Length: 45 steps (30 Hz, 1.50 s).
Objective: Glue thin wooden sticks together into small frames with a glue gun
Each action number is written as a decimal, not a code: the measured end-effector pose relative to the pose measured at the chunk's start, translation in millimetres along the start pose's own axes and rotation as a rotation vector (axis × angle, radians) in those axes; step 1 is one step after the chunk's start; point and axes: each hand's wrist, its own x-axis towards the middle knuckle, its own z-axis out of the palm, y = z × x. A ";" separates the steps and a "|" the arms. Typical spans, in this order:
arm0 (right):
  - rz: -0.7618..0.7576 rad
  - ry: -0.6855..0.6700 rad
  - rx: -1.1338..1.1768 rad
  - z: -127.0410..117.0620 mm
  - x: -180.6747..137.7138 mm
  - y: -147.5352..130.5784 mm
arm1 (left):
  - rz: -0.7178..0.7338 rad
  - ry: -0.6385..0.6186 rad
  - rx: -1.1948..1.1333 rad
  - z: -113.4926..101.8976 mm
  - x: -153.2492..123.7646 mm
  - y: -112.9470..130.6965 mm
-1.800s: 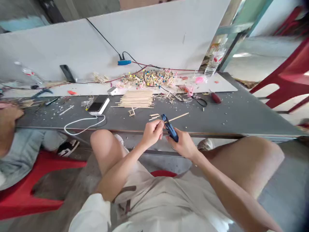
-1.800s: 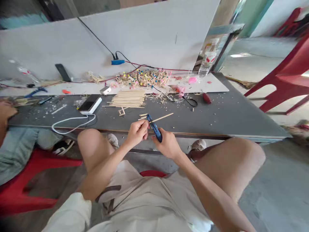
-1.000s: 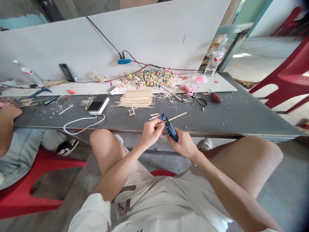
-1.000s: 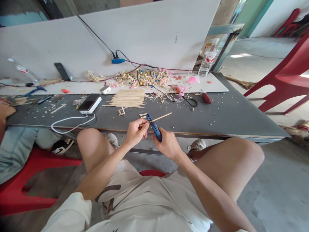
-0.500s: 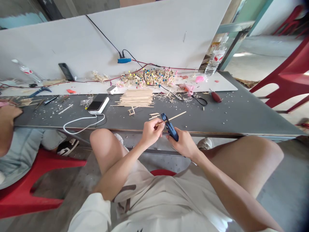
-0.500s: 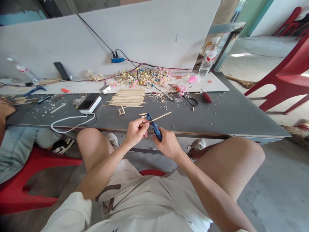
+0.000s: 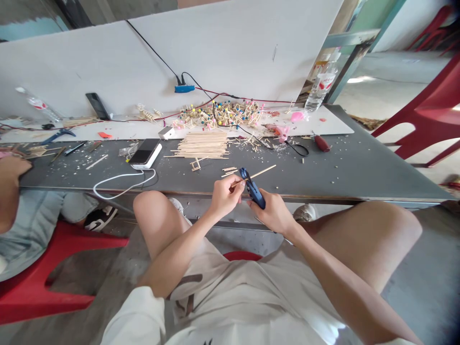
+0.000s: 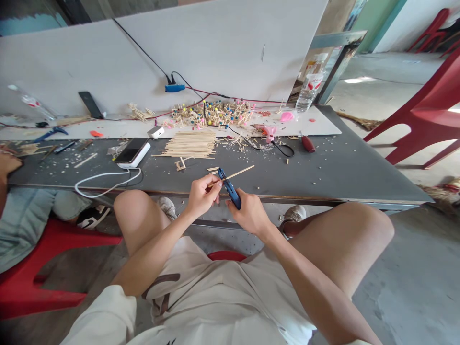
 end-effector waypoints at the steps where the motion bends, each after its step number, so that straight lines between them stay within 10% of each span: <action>1: 0.002 -0.001 -0.001 -0.1 0.0 -0.2 | 0.000 0.000 0.001 0.0 0.0 0.1; 45: -0.030 0.047 0.086 3.2 0.1 -1.4 | -0.028 -0.006 -0.061 -1.3 2.9 -0.8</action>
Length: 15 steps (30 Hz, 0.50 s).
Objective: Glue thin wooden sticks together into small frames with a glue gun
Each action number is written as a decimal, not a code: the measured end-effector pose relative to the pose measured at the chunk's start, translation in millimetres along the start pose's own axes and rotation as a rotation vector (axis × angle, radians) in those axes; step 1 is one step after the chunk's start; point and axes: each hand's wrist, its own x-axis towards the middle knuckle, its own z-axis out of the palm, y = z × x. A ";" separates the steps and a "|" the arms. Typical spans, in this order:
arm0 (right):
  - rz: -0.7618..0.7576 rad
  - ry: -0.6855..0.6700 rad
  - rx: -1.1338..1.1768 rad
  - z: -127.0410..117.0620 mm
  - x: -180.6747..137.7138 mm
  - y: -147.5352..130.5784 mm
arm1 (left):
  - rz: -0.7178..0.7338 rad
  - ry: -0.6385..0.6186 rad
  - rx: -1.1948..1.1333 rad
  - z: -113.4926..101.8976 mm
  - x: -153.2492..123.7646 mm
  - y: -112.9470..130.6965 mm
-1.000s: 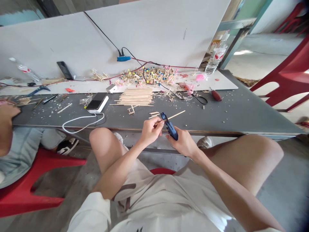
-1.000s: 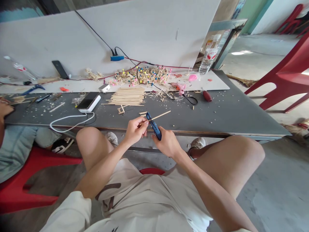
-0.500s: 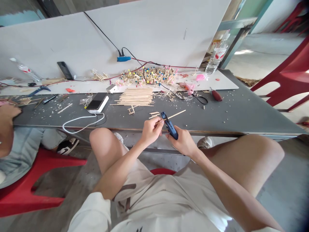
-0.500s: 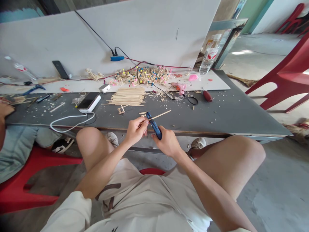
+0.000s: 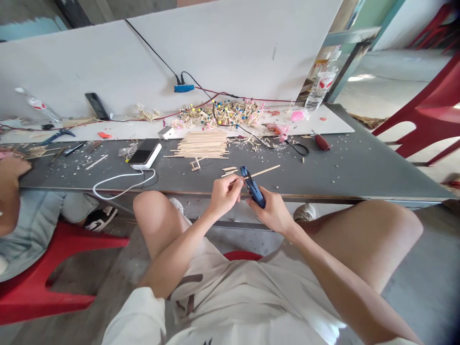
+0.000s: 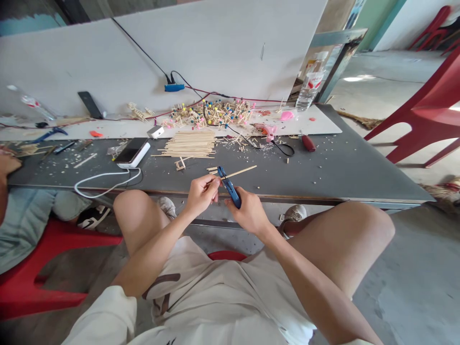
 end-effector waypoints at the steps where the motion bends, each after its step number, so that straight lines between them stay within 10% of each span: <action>1: 0.006 0.002 -0.006 0.2 0.1 0.4 | 0.006 0.012 0.003 -0.3 0.1 -0.3; 15: 0.028 -0.021 -0.051 0.0 0.1 1.4 | -0.016 0.053 -0.043 1.8 0.1 -2.7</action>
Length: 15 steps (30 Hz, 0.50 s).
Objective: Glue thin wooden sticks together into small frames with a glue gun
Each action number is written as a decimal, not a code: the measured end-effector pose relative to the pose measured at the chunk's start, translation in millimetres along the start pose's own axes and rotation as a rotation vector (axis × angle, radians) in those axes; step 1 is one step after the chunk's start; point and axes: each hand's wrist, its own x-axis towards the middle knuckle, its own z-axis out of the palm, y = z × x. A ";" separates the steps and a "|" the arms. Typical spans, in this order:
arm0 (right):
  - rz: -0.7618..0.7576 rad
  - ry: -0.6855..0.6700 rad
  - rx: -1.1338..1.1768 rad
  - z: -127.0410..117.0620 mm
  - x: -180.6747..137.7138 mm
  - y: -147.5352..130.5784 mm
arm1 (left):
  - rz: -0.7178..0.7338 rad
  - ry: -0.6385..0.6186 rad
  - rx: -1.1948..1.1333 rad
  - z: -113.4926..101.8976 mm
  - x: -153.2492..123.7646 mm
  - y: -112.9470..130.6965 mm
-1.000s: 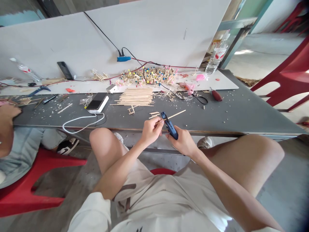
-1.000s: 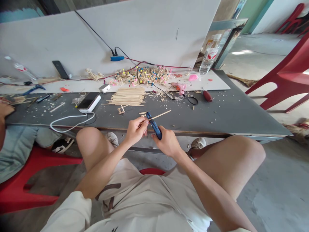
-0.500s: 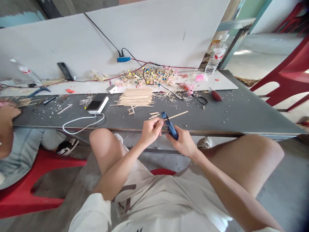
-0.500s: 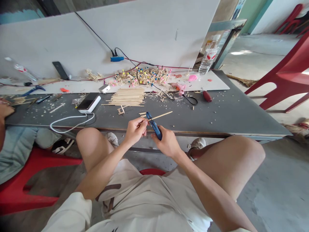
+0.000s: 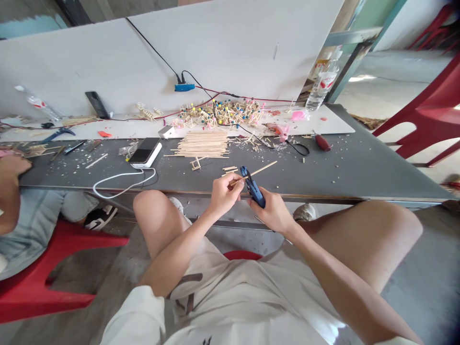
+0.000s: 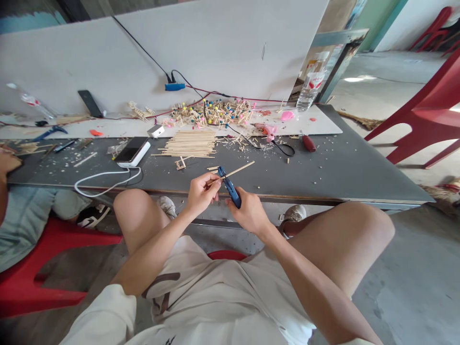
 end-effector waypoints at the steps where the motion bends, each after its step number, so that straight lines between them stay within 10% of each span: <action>1: 0.000 -0.002 -0.006 -0.1 -0.2 -0.1 | 0.001 -0.001 0.001 0.0 0.0 0.1; 15: 0.021 -0.032 -0.038 -2.0 0.0 -1.2 | -0.009 -0.017 0.016 -2.4 -0.3 4.3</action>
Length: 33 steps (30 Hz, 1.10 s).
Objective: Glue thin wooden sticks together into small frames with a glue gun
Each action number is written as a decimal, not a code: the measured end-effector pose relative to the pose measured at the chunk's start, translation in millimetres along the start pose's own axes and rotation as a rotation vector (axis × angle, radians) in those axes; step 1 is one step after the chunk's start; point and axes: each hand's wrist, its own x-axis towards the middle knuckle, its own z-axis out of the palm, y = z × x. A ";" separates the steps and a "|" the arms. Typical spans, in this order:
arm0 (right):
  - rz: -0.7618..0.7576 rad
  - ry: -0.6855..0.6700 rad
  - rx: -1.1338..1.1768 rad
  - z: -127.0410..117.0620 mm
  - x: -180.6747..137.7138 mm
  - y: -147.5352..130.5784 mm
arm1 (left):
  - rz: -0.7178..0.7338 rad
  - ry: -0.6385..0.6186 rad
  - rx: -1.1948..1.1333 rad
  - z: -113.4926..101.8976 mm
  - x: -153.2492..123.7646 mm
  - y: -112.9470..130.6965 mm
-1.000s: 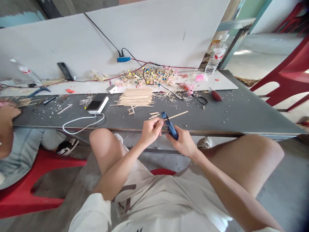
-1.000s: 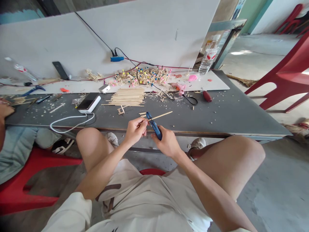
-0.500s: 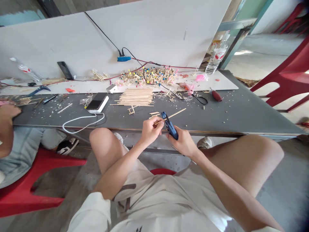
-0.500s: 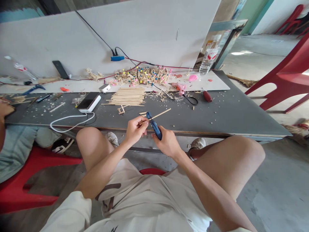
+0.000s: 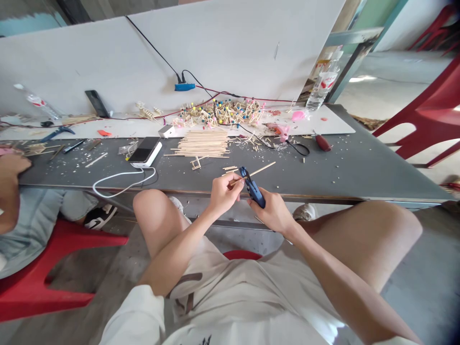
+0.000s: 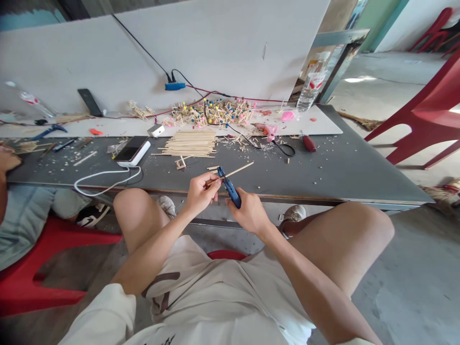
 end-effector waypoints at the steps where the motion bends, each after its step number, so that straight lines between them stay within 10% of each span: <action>1: 0.000 -0.002 -0.002 0.1 0.0 -0.1 | -0.001 -0.001 0.001 -0.2 -0.1 0.5; 33: 0.004 0.006 -0.020 5.0 1.9 0.9 | -0.012 -0.019 0.005 -2.1 2.4 -4.8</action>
